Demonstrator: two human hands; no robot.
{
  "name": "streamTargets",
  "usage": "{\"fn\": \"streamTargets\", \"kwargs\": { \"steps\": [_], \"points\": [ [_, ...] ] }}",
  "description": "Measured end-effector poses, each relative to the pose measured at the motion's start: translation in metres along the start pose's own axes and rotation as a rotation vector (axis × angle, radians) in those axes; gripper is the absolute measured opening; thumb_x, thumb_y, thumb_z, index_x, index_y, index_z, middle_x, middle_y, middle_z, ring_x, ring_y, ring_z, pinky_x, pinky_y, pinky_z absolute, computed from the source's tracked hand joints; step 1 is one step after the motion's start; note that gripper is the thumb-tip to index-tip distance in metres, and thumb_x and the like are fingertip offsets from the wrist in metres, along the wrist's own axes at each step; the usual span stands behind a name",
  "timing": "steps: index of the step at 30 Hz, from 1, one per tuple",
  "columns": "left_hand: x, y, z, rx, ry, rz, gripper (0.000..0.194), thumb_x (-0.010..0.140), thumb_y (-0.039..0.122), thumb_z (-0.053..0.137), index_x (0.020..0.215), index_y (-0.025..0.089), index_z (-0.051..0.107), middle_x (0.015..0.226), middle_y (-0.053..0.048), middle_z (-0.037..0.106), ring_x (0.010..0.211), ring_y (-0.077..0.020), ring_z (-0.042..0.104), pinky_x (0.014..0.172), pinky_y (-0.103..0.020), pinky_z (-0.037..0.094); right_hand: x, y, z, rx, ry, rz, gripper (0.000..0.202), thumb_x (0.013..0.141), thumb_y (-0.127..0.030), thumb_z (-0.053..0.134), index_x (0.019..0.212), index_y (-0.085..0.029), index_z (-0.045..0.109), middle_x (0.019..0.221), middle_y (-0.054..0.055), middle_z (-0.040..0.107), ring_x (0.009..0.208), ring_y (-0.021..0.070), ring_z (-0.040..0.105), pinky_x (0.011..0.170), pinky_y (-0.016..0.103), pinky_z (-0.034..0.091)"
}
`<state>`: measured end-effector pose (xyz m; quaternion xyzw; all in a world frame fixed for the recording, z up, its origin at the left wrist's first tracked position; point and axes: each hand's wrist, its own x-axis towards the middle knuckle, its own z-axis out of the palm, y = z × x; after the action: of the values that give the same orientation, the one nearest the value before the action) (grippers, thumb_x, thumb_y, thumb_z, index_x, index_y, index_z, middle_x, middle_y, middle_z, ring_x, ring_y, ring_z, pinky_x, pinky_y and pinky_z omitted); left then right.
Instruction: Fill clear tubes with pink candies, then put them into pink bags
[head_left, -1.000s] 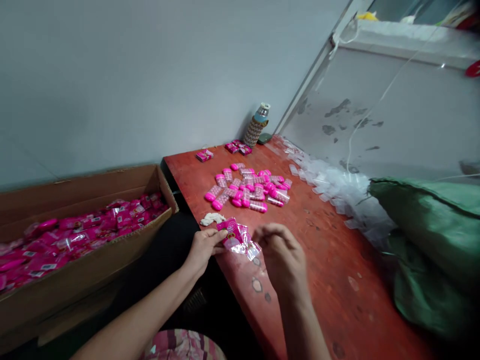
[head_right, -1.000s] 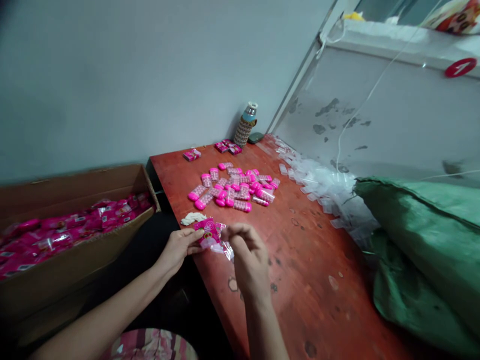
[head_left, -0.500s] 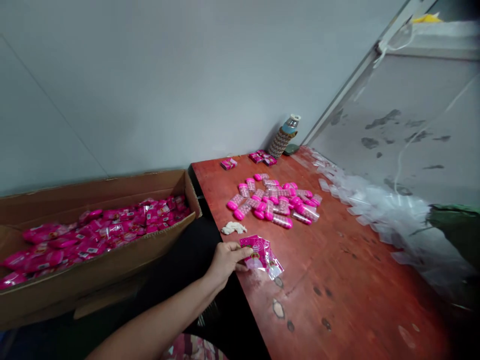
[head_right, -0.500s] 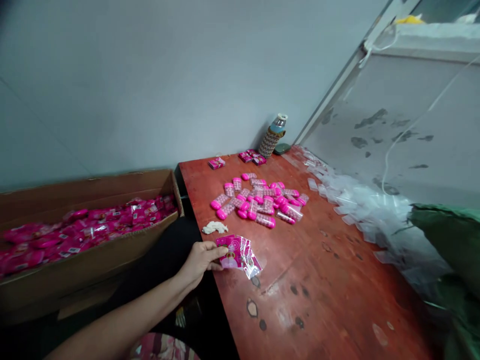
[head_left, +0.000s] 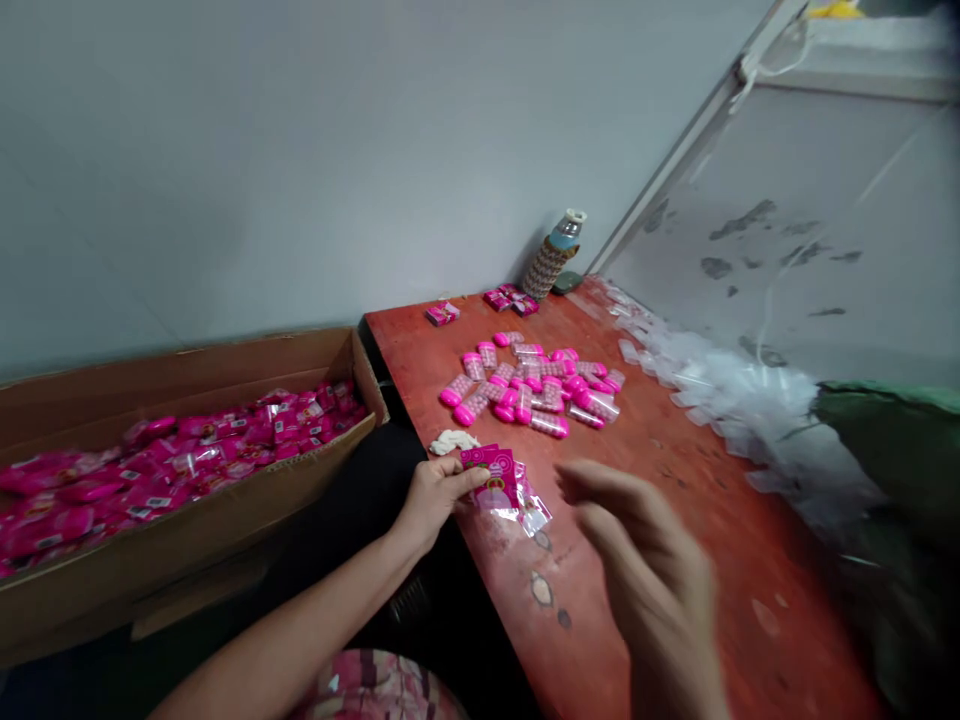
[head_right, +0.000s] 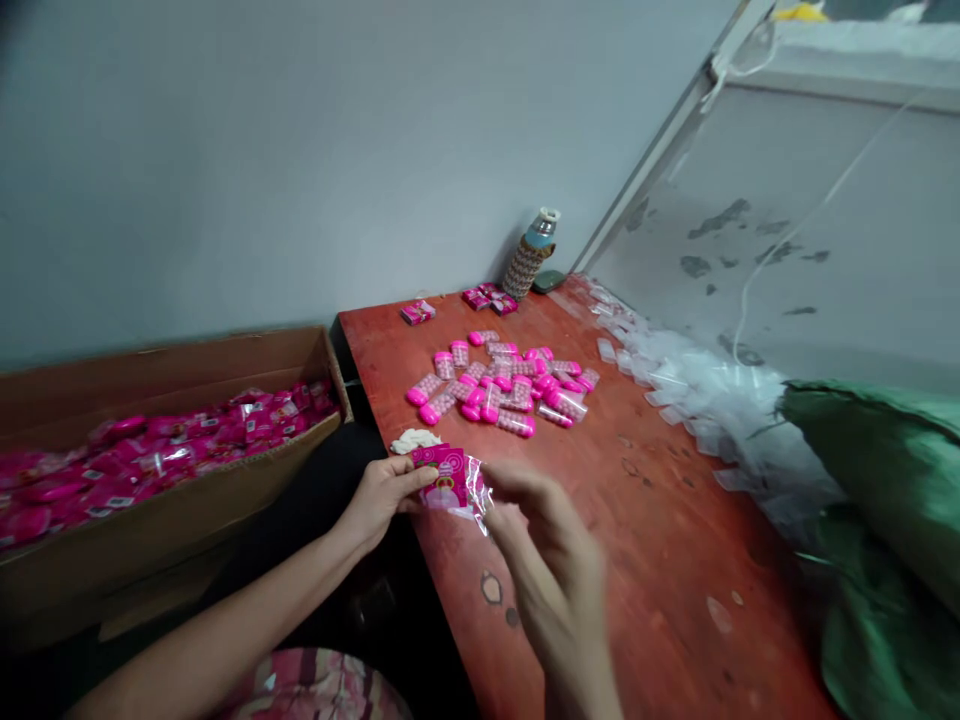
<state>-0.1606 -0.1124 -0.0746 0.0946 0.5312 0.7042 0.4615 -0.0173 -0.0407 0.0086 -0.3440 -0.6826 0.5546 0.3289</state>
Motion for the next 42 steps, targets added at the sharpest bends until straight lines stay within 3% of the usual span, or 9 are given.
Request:
{"fn": "streamTargets", "kwargs": {
  "steps": [6,9,13,17,20,25,32,39,42],
  "points": [
    [-0.002,-0.002,0.002,0.126,-0.064,0.028,0.028,0.059,0.037,0.07,0.064,0.011,0.063,0.057,0.0,0.06,0.051,-0.0111,0.056,0.049,-0.022,0.047,0.028,0.04,0.022,0.057,-0.163,0.081,0.03,0.068,-0.03,0.066,0.094,-0.021,0.056,0.08,0.002,0.062,0.072,0.0165,0.058,0.063,0.029,0.045],
    [0.0,-0.005,-0.002,0.193,-0.03,0.064,0.028,0.058,0.037,0.07,0.062,0.01,0.062,0.052,0.001,0.056,0.047,-0.0095,0.052,0.045,-0.02,0.045,0.032,0.059,0.023,0.128,-0.115,0.124,0.024,0.069,-0.032,0.063,0.087,-0.02,0.053,0.065,-0.002,0.058,0.059,0.0139,0.055,0.056,0.026,0.043],
    [0.0,-0.004,-0.009,0.127,0.002,0.071,0.029,0.058,0.038,0.07,0.065,0.01,0.063,0.056,0.0,0.057,0.049,-0.01,0.053,0.045,-0.021,0.048,0.039,0.084,0.012,-0.359,0.021,0.052,0.02,0.069,-0.031,0.061,0.085,-0.022,0.056,0.068,0.001,0.06,0.063,0.0185,0.056,0.057,0.029,0.041],
    [-0.004,-0.001,-0.017,0.001,-0.06,0.012,0.025,0.063,0.034,0.068,0.073,0.011,0.063,0.064,-0.001,0.06,0.055,-0.0099,0.056,0.049,-0.022,0.051,0.053,0.09,0.009,-0.991,-0.005,-0.175,0.026,0.071,-0.027,0.058,0.095,-0.018,0.058,0.091,0.012,0.061,0.083,0.027,0.055,0.066,0.035,0.04],
    [-0.006,0.001,-0.022,-0.07,-0.078,-0.037,0.022,0.064,0.03,0.068,0.074,0.01,0.063,0.067,-0.003,0.061,0.058,-0.0105,0.057,0.052,-0.022,0.052,0.077,0.076,0.024,-1.095,-0.096,-0.434,0.03,0.079,-0.021,0.049,0.108,-0.016,0.053,0.105,0.012,0.057,0.094,0.0252,0.051,0.077,0.034,0.038],
    [-0.011,0.005,-0.033,-0.233,-0.073,-0.128,0.021,0.069,0.028,0.065,0.073,0.008,0.061,0.064,-0.006,0.063,0.054,-0.0108,0.059,0.052,-0.022,0.052,0.125,0.061,0.063,-1.239,-0.481,-0.691,0.03,0.084,-0.014,0.039,0.112,-0.015,0.051,0.12,0.011,0.05,0.109,0.0239,0.04,0.088,0.035,0.032],
    [-0.016,0.01,-0.043,-0.299,0.01,-0.183,0.016,0.068,0.021,0.067,0.072,0.007,0.061,0.065,-0.009,0.065,0.054,-0.0125,0.06,0.052,-0.023,0.053,0.146,0.069,0.078,-1.343,-0.604,-0.606,0.029,0.082,-0.019,0.044,0.109,-0.019,0.053,0.113,0.01,0.053,0.102,0.0245,0.045,0.082,0.035,0.032],
    [-0.01,0.014,-0.036,-0.376,0.12,-0.118,0.016,0.063,0.02,0.07,0.066,0.009,0.059,0.06,-0.004,0.063,0.052,-0.0113,0.059,0.047,-0.022,0.052,0.132,0.067,0.06,-1.359,-0.432,-0.397,0.023,0.078,-0.031,0.05,0.091,-0.013,0.056,0.087,0.012,0.06,0.08,0.0224,0.055,0.066,0.029,0.036],
    [-0.007,0.013,-0.033,-0.437,0.122,-0.105,0.018,0.064,0.022,0.07,0.066,0.01,0.058,0.06,-0.003,0.062,0.052,-0.0113,0.059,0.048,-0.022,0.052,0.099,0.057,0.046,-1.093,-0.253,-0.266,0.026,0.082,-0.039,0.043,0.086,-0.016,0.053,0.07,0.005,0.06,0.061,0.0176,0.054,0.054,0.026,0.035]
  ]
}}
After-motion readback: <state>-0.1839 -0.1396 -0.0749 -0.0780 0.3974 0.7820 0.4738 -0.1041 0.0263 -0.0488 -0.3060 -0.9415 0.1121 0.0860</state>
